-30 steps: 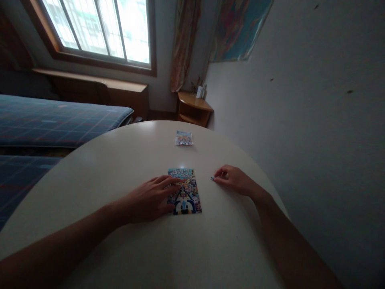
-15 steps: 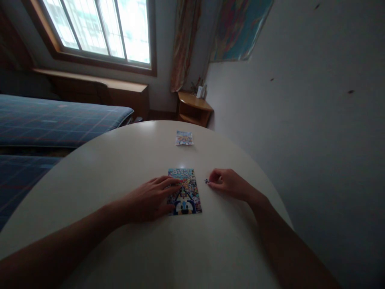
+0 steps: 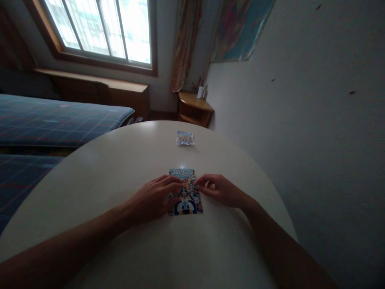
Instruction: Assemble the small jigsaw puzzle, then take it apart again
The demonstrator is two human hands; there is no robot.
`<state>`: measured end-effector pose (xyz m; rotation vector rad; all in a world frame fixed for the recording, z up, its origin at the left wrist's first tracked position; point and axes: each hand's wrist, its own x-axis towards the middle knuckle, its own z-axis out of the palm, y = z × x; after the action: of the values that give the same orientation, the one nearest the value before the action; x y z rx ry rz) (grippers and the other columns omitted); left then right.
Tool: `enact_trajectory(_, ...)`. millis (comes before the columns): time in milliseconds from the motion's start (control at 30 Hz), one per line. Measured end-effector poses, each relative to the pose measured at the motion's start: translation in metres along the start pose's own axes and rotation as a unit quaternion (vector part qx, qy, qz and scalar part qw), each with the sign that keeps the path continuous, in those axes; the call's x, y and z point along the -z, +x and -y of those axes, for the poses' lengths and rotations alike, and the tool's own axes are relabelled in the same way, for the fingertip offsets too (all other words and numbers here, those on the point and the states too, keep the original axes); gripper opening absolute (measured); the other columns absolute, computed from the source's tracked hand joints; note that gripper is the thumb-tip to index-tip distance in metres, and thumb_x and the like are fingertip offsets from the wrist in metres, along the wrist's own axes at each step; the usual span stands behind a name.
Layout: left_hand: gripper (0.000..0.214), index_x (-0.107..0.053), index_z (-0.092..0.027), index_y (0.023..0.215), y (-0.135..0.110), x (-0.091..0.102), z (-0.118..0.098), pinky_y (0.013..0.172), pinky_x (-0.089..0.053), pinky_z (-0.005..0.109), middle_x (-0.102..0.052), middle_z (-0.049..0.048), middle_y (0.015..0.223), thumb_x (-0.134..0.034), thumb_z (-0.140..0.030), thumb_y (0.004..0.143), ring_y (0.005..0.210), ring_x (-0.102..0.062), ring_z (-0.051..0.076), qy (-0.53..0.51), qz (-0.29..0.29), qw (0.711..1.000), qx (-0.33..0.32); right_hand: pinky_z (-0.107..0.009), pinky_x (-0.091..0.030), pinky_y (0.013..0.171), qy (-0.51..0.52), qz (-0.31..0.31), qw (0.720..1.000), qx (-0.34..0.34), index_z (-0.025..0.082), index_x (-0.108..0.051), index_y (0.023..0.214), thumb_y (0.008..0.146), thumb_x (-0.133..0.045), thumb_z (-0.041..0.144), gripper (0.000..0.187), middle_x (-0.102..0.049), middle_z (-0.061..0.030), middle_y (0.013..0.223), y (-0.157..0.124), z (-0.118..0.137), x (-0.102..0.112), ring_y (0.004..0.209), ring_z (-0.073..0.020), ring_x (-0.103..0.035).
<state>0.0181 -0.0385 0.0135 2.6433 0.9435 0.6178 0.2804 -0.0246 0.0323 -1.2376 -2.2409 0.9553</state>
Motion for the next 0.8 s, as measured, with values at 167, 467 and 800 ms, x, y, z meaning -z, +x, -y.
enact_trajectory(167, 0.016, -0.065, -0.022, 0.104, 0.004, -0.009, -0.003, 0.092, -0.049, 0.038, -0.069, 0.0039, 0.109, -0.053, -0.023, 0.094, 0.104, -0.060, 0.021, -0.088, -0.055, 0.994, 0.046, -0.025, -0.047, 0.068, 0.056, -0.009, 0.997, 0.047, 0.019, -0.066, 0.112, 0.091, -0.059, 0.028, 0.024, -0.066, -0.0023, 0.086, 0.002, 0.018, -0.018, 0.074, -0.0127, -0.058)
enact_trajectory(467, 0.019, -0.067, -0.019, 0.084, 0.007, -0.018, -0.007, 0.077, -0.048, 0.030, -0.068, 0.0030, 0.086, -0.053, -0.027, 0.093, 0.081, -0.062, 0.018, -0.215, -0.115, 0.963, 0.113, -0.027, -0.048, 0.074, 0.090, -0.054, 0.992, 0.069, 0.021, -0.069, 0.109, 0.088, -0.063, 0.027, 0.022, -0.069, -0.0017, 0.086, 0.004, 0.029, -0.030, 0.078, -0.0143, -0.061)
enact_trajectory(800, 0.012, -0.066, -0.019, 0.086, 0.007, -0.016, -0.010, 0.079, -0.049, 0.032, -0.070, 0.0036, 0.089, -0.056, -0.024, 0.089, 0.084, -0.063, 0.019, -0.192, -0.118, 0.966, 0.129, -0.026, -0.048, 0.069, 0.077, -0.057, 0.995, 0.039, 0.018, -0.068, 0.095, 0.085, -0.067, 0.031, 0.016, -0.072, -0.0027, 0.084, 0.003, 0.027, -0.031, 0.076, -0.0146, -0.064)
